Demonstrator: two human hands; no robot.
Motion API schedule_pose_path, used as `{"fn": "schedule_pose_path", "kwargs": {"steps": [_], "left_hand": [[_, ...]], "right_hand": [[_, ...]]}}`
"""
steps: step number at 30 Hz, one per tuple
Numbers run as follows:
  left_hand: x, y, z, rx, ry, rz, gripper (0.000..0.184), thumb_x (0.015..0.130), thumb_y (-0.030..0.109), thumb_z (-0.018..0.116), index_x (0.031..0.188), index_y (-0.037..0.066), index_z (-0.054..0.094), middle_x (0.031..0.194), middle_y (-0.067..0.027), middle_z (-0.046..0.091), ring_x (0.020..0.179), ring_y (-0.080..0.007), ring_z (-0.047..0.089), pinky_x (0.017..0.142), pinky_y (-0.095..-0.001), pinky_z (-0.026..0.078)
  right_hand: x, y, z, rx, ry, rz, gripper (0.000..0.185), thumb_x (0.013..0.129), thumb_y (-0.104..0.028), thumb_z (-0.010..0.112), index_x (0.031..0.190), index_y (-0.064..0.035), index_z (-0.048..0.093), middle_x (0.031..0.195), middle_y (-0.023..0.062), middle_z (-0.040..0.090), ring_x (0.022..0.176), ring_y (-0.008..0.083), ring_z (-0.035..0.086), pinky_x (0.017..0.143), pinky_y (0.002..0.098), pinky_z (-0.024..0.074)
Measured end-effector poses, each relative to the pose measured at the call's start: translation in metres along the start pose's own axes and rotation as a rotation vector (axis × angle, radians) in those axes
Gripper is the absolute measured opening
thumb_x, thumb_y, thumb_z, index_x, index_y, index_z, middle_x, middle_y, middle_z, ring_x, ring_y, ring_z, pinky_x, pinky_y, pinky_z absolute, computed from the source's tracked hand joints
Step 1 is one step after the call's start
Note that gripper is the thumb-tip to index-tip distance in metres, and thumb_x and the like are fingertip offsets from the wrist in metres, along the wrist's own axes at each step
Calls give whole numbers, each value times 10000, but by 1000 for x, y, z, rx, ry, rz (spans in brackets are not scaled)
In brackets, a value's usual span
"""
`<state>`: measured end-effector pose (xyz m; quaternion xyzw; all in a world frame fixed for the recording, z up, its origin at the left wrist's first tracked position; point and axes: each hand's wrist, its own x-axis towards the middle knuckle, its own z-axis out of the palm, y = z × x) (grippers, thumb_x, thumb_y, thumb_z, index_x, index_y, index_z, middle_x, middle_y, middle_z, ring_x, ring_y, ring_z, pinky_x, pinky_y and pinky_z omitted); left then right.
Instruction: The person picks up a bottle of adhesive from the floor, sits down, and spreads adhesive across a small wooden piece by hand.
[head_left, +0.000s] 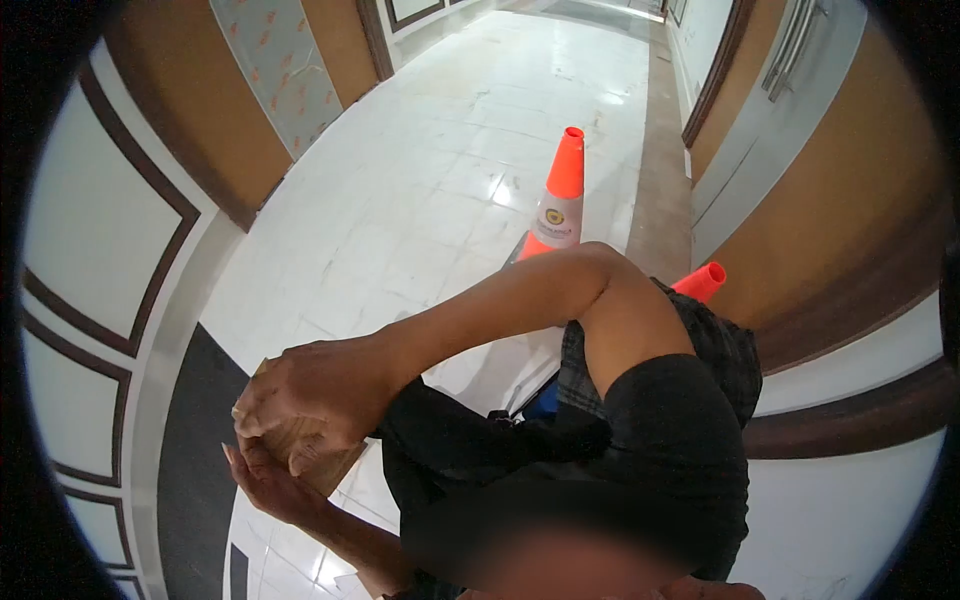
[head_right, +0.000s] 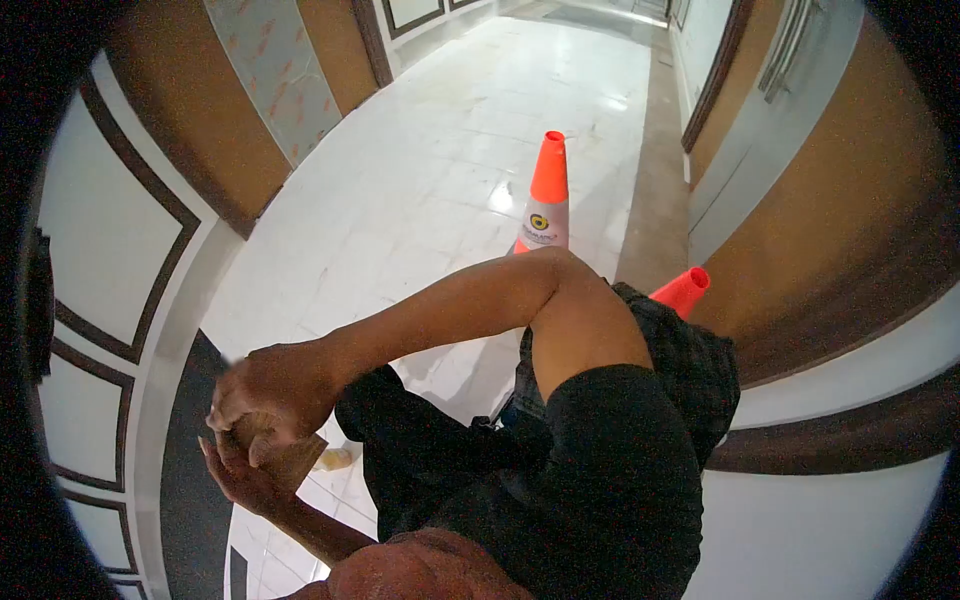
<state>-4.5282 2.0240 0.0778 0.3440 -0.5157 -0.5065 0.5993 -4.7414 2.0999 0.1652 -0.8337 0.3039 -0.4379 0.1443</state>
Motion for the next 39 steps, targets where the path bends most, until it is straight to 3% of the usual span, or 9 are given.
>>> {"fn": "schedule_pose_path", "kwargs": {"steps": [4,7,9,13,24,27,33,37,39], "left_hand": [[-5,-4,-4,-58,-53,141,442,1071,200,378,1438,-40,435,1398,-288,523,1294,-347,538,1116,-486,435],[-6,-5,-8,-184,43,-181,440,1073,186,365,1439,-47,431,1422,-284,503,1297,-354,536,1115,-499,431],[-1,-20,-23,-561,-350,-115,449,1078,190,353,1433,-75,425,1424,-278,502,1307,-344,530,1128,-481,419],[-8,-10,-13,-518,-287,-235,466,1083,239,358,1391,-95,461,1392,-258,535,1292,-323,541,1129,-468,402],[-5,-34,-25,-731,-762,-125,489,1059,376,410,1352,-5,499,1365,-177,534,1317,-288,483,1108,-491,362],[-7,-45,-38,-538,-567,-120,558,931,396,608,1328,8,551,1367,-176,538,1279,-271,529,1076,-434,435],[-3,-62,-59,-493,-423,-187,675,898,406,697,1393,-6,494,1376,-154,533,1267,-263,533,1076,-436,431],[-3,-48,-51,-473,-474,-158,688,915,444,684,1389,-17,493,1366,-168,551,1252,-280,555,1060,-449,452],[3,-34,-42,-651,-826,-130,569,1060,424,402,1434,-3,434,1434,-171,488,1339,-302,466,1119,-496,370]], "right_hand": [[-5,-1,6,-228,-7,-119,472,857,-360,756,1222,-66,699,1319,143,615,1260,327,544,1027,489,383],[-6,1,9,-236,-65,-80,433,862,-385,746,1189,-102,726,1293,100,637,1247,299,532,995,485,326],[-8,5,13,-294,-34,-125,426,859,-405,746,1169,-113,734,1267,90,649,1227,285,532,981,486,310],[-9,10,17,-409,7,-210,420,849,-460,747,1120,-138,748,1193,62,674,1188,266,537,968,496,294],[-10,14,16,-361,-5,-244,430,848,-495,743,1110,-153,750,1180,50,697,1175,250,568,962,496,285],[-10,10,18,-302,-29,-208,450,840,-512,748,1112,-153,749,1184,50,701,1187,249,569,963,501,275],[-10,8,19,-220,-38,-210,461,832,-516,755,1114,-152,747,1202,50,693,1209,256,559,965,510,269],[-11,7,19,-230,-33,-225,436,842,-484,759,1129,-156,744,1223,55,679,1217,259,549,967,508,271],[-10,9,19,-224,-42,-224,418,851,-467,757,1142,-169,741,1225,56,672,1219,260,545,967,507,272]]}}
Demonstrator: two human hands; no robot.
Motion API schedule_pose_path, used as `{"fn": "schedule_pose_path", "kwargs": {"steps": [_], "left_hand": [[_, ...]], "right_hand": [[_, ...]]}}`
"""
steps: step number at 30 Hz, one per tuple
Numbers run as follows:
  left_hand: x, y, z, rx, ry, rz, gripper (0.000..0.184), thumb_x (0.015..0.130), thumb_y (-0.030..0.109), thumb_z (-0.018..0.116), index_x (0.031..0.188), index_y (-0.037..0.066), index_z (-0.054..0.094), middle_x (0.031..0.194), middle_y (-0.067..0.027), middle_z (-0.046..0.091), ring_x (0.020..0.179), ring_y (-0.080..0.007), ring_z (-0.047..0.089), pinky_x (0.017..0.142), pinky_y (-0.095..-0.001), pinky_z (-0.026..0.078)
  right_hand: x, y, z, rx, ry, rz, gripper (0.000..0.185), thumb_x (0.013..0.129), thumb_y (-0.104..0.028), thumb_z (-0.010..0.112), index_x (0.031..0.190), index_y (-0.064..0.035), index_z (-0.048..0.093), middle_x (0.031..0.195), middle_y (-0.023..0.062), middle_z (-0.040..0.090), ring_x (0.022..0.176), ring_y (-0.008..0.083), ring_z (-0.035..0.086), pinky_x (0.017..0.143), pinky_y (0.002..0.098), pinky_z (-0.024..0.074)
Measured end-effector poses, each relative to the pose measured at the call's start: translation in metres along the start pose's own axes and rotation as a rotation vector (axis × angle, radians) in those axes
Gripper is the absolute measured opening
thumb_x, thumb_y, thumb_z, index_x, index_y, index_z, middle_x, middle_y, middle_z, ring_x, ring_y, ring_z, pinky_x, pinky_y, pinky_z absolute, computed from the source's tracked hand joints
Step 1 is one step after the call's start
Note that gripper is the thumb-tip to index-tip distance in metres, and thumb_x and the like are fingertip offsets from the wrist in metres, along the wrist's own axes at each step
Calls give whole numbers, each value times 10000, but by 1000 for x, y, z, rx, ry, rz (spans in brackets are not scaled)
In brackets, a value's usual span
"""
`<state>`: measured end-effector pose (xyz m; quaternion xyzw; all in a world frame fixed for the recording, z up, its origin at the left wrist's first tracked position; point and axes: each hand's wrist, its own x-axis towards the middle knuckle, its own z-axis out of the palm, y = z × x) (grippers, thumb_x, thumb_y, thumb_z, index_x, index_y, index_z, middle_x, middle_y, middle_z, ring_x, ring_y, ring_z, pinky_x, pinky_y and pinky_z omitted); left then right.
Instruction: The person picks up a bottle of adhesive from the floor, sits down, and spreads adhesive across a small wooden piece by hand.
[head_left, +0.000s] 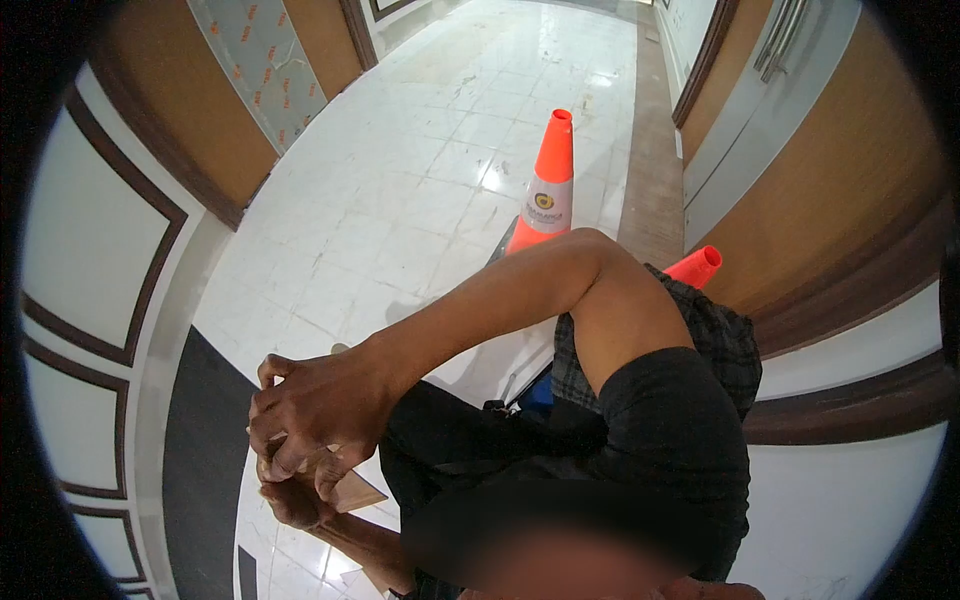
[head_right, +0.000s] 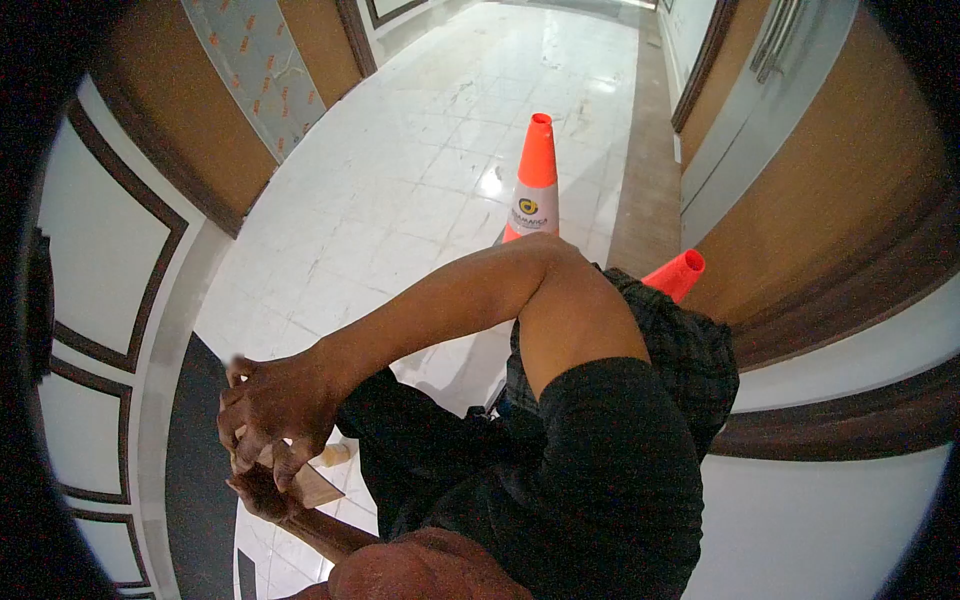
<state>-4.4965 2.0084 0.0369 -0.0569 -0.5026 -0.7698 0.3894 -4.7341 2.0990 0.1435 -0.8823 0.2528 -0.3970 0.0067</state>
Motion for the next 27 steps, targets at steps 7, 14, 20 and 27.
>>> {"fn": "schedule_pose_path", "kwargs": {"steps": [7,14,20,27], "left_hand": [[-3,-1,-2,-178,108,-5,512,1064,374,430,1393,-13,488,1344,-174,579,1247,-309,559,1085,-476,412],[-6,-2,-4,-118,168,-26,512,1017,319,487,1381,-40,497,1366,-199,560,1262,-307,551,1086,-461,421],[-15,-2,-15,94,423,-56,518,1004,289,480,1386,-61,472,1367,-212,548,1259,-312,548,1090,-450,421],[-2,1,2,20,383,-72,480,1040,313,455,1359,-44,492,1339,-180,575,1254,-308,543,1085,-446,433]], "right_hand": [[2,-4,-2,-109,-19,-37,348,873,-419,747,1160,-220,741,1249,57,642,1193,277,541,971,512,286],[0,-2,-9,-189,1,-88,336,889,-457,719,1152,-249,737,1199,61,678,1189,247,549,980,503,297],[-2,4,-12,-386,76,-189,394,898,-456,714,1247,-276,675,1096,12,718,1011,216,645,955,489,332],[7,2,-30,-470,262,-70,471,837,-280,790,1271,-208,623,907,6,651,835,159,630,830,416,408]]}}
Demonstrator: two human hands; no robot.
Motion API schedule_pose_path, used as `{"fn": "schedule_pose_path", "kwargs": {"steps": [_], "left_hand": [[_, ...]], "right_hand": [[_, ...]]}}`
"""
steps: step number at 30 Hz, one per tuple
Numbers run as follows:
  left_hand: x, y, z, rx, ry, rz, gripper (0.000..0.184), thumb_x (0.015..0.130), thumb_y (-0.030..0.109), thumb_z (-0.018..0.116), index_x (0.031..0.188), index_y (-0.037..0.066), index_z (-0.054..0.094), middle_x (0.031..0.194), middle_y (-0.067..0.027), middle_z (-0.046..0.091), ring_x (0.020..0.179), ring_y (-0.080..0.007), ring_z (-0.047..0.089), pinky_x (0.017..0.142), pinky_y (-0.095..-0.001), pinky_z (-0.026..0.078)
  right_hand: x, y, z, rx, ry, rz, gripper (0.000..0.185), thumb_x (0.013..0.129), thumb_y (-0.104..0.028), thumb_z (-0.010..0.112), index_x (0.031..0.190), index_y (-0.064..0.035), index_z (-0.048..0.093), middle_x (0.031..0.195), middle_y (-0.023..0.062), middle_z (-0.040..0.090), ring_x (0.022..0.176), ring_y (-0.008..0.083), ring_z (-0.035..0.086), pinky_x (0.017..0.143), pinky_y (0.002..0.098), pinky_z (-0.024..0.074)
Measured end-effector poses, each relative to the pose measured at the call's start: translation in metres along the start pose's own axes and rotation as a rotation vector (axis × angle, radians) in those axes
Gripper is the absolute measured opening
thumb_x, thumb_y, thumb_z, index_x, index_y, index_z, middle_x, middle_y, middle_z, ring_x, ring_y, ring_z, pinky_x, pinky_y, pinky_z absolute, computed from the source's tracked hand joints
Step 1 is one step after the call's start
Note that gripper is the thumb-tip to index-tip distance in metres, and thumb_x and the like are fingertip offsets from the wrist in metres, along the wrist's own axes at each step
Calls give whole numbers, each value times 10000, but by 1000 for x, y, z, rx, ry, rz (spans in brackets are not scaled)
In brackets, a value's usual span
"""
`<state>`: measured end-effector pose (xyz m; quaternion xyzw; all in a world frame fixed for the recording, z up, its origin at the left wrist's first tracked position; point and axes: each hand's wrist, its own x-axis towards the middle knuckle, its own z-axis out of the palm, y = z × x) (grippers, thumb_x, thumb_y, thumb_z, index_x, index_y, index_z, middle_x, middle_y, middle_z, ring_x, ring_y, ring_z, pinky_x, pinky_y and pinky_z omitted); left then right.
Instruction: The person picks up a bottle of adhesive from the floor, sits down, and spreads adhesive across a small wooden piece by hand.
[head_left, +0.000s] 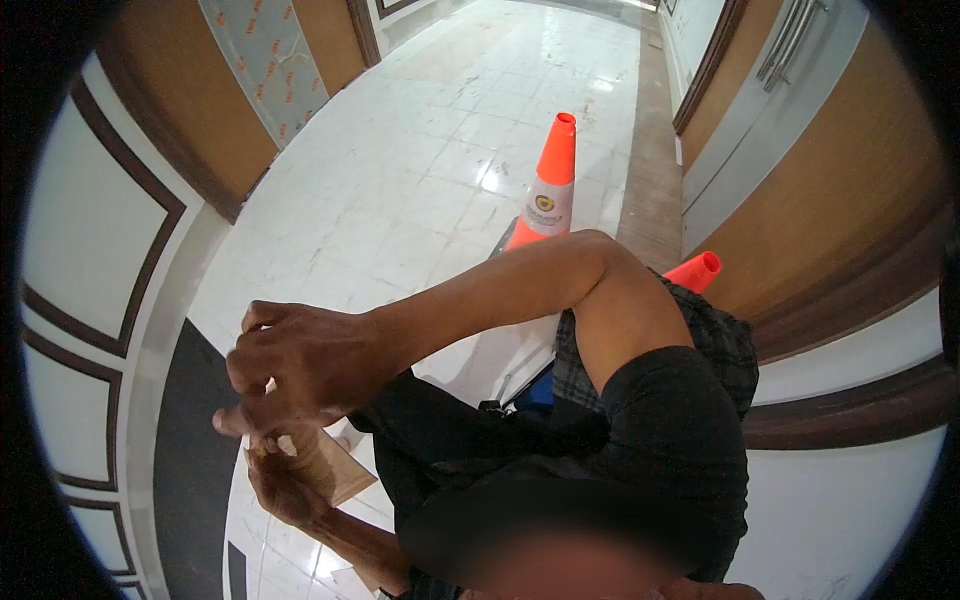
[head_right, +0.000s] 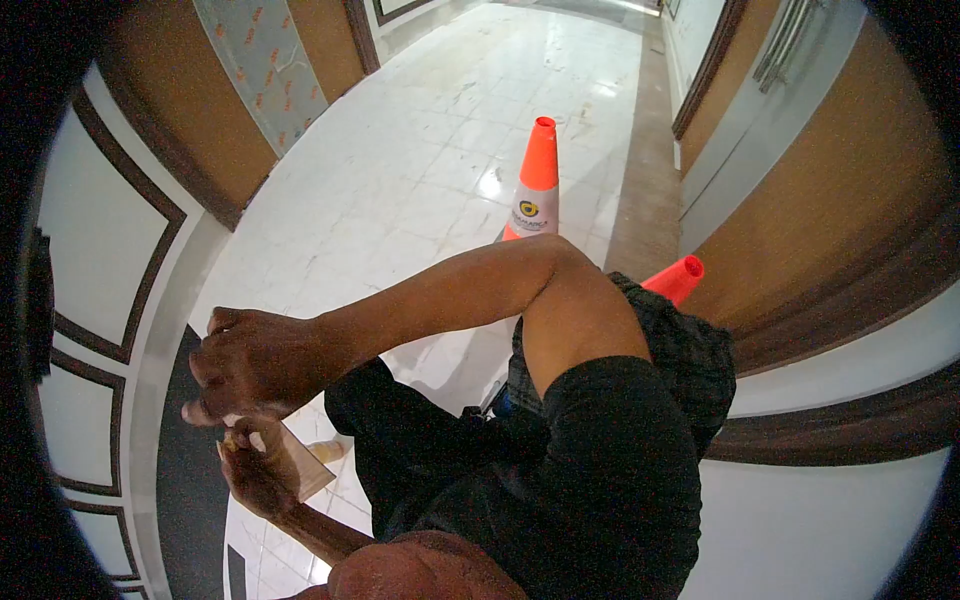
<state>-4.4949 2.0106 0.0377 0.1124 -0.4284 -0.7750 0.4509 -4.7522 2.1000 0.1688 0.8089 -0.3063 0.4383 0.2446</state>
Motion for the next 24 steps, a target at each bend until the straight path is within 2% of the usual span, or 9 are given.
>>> {"fn": "schedule_pose_path", "kwargs": {"steps": [4,6,8,10,12,13,14,17,24], "left_hand": [[13,0,55,72,155,158,395,1067,305,410,1210,-17,590,1170,-167,632,1123,-240,625,974,-394,524],[13,5,61,110,33,171,423,1084,311,366,1249,-18,575,1214,-172,621,1144,-235,619,975,-387,518],[12,1,71,117,240,124,437,1083,311,360,1263,-28,570,1233,-176,620,1147,-238,620,971,-386,519],[7,-7,68,30,136,89,463,1085,284,352,1323,-71,531,1326,-206,585,1180,-287,593,1074,-431,442],[-1,-24,66,718,326,200,489,1082,283,351,1360,-90,502,1347,-211,573,1214,-300,575,1064,-435,442],[-3,-28,54,763,309,174,494,1070,275,391,1392,-87,482,1382,-210,552,1276,-307,534,1088,-440,413],[-3,-32,46,760,305,173,494,1070,275,391,1392,-87,482,1382,-210,552,1276,-307,534,1088,-440,413],[-4,-34,32,76,205,-47,470,1039,214,457,1405,-80,472,1415,-195,523,1327,-312,486,1136,-441,347],[-7,-35,7,43,-56,11,520,1022,232,474,1431,-85,427,1468,-184,459,1370,-305,429,1152,-451,319]], "right_hand": [[-11,0,14,232,-80,189,232,848,-254,777,999,-82,740,904,58,656,795,173,592,789,377,425],[-14,-3,19,281,-150,268,317,859,-299,771,1081,-77,727,927,102,652,823,193,594,807,378,426],[-14,-4,20,293,-156,255,449,855,-375,771,1183,-79,692,1013,126,644,906,228,592,839,386,425],[-10,-6,21,250,-64,159,575,836,-420,781,1282,-88,633,1091,130,626,994,255,577,882,398,420],[-10,-8,22,277,-112,158,663,801,-417,812,1343,-107,586,1195,131,616,1113,287,555,940,446,389],[-10,-9,23,290,-180,137,659,801,-388,814,1353,-115,579,1205,128,630,1135,291,560,957,467,369],[-10,-10,22,302,-248,116,657,801,-359,817,1363,-123,571,1214,124,644,1157,296,564,974,488,350],[-17,-11,25,318,-326,125,574,839,-260,777,1358,-125,573,1025,81,721,1055,263,638,976,505,327],[-8,-13,19,357,-324,118,450,852,-196,749,1271,-90,625,827,44,727,846,231,683,902,466,374]]}}
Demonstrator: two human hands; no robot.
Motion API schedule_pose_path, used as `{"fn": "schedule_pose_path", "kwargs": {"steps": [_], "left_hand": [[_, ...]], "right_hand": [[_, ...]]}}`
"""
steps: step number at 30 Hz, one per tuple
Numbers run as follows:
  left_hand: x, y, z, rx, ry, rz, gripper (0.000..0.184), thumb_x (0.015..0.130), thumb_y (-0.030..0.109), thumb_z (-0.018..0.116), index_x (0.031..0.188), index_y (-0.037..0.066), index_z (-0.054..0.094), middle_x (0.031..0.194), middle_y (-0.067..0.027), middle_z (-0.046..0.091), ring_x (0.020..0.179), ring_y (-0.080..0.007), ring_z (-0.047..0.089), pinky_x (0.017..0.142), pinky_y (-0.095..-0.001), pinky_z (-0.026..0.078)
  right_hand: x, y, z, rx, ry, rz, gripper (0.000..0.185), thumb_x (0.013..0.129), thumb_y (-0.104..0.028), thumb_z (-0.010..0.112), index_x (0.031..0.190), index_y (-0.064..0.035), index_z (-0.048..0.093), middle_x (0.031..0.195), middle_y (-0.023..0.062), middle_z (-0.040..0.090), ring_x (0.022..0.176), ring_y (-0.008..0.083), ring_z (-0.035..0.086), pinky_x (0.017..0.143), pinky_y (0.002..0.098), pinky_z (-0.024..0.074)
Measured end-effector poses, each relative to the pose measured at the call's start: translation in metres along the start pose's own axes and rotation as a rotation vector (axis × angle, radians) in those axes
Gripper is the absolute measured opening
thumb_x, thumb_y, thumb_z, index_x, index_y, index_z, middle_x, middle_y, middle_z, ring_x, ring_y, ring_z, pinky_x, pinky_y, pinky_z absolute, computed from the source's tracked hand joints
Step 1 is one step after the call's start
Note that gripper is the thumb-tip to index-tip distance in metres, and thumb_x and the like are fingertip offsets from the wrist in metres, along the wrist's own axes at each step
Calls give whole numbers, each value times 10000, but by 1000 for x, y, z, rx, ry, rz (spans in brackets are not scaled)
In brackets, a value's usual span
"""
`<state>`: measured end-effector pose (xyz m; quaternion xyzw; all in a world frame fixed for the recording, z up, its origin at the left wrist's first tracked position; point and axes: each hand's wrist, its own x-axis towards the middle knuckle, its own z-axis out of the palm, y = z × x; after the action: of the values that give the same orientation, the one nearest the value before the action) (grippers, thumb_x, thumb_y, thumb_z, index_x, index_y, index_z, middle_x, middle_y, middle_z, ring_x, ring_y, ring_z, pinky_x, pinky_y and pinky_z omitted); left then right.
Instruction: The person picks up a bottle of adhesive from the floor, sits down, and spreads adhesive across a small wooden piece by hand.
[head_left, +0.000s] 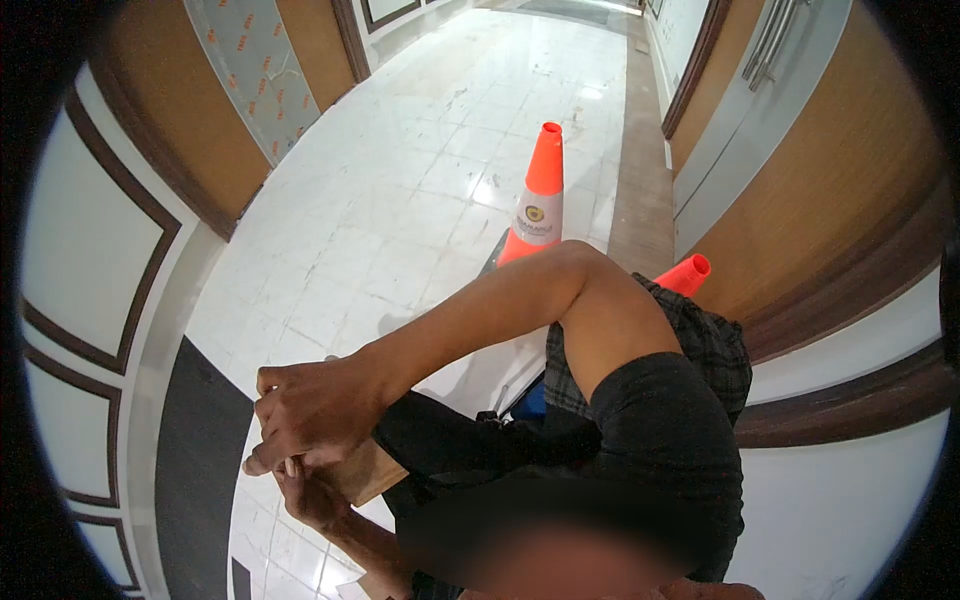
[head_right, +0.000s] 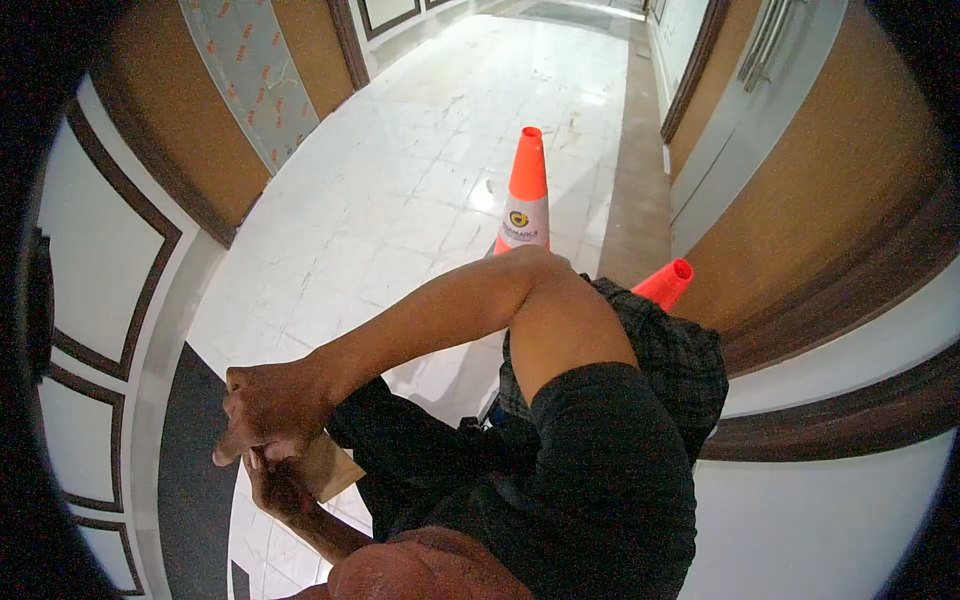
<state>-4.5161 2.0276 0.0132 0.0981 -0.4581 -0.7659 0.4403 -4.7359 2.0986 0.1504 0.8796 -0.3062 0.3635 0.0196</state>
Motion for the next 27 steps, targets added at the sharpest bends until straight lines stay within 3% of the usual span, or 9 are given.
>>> {"fn": "schedule_pose_path", "kwargs": {"steps": [3,5,6,10,13,15,19,21,27], "left_hand": [[0,4,6,87,133,48,568,1002,255,508,1441,-90,403,1444,-200,488,1365,-319,442,1167,-455,295],[8,23,35,-348,-252,-76,544,997,229,513,1441,-69,413,1389,-225,536,1292,-348,523,1166,-465,314],[8,22,33,-347,-252,-77,544,997,229,513,1441,-69,413,1389,-225,536,1292,-348,523,1166,-465,314],[9,17,17,31,332,70,573,987,476,463,1144,-41,651,1013,-204,711,992,-283,686,927,-415,516],[12,15,14,-286,-162,62,438,1040,234,420,1384,-27,496,1349,-173,596,1104,-274,655,1053,-359,469],[11,7,12,170,293,55,418,1057,234,416,1382,-14,506,1330,-140,614,1116,-213,648,1001,-331,494],[17,16,13,137,233,-71,422,1064,259,437,1387,-2,507,1326,-149,606,1193,-211,604,1024,-346,471],[22,16,5,-257,-33,-104,391,1047,244,499,1357,7,537,1293,-129,623,1266,-201,549,1113,-355,394],[26,9,19,33,182,36,417,1012,192,572,1346,-51,516,1405,-146,546,1349,-218,467,1191,-357,314]], "right_hand": [[0,2,3,47,-7,-1,428,832,-301,708,1238,-182,642,794,45,678,850,285,667,812,460,444],[0,5,-1,105,3,-8,421,839,-317,713,1222,-153,650,797,65,669,837,301,665,779,460,465],[0,5,-4,165,11,-16,420,846,-332,718,1205,-125,657,801,85,660,825,317,662,745,460,486],[-2,4,-10,116,20,-62,269,893,-219,727,1100,-50,708,862,89,718,747,207,658,745,388,471],[2,6,-4,175,87,-33,223,917,-170,699,1095,-36,707,887,106,714,760,229,682,713,385,519],[4,9,-3,362,155,-23,262,953,-190,636,1163,-38,672,970,175,680,908,335,683,785,398,556],[9,-2,-18,442,238,-22,252,955,-140,623,1182,-37,663,976,197,681,957,314,689,781,395,569],[12,-7,-21,400,410,-54,207,959,-54,611,1153,17,632,1038,190,721,891,266,722,781,357,598],[14,4,-26,634,222,191,204,1020,-159,558,1122,16,584,967,150,698,824,205,705,679,332,590]]}}
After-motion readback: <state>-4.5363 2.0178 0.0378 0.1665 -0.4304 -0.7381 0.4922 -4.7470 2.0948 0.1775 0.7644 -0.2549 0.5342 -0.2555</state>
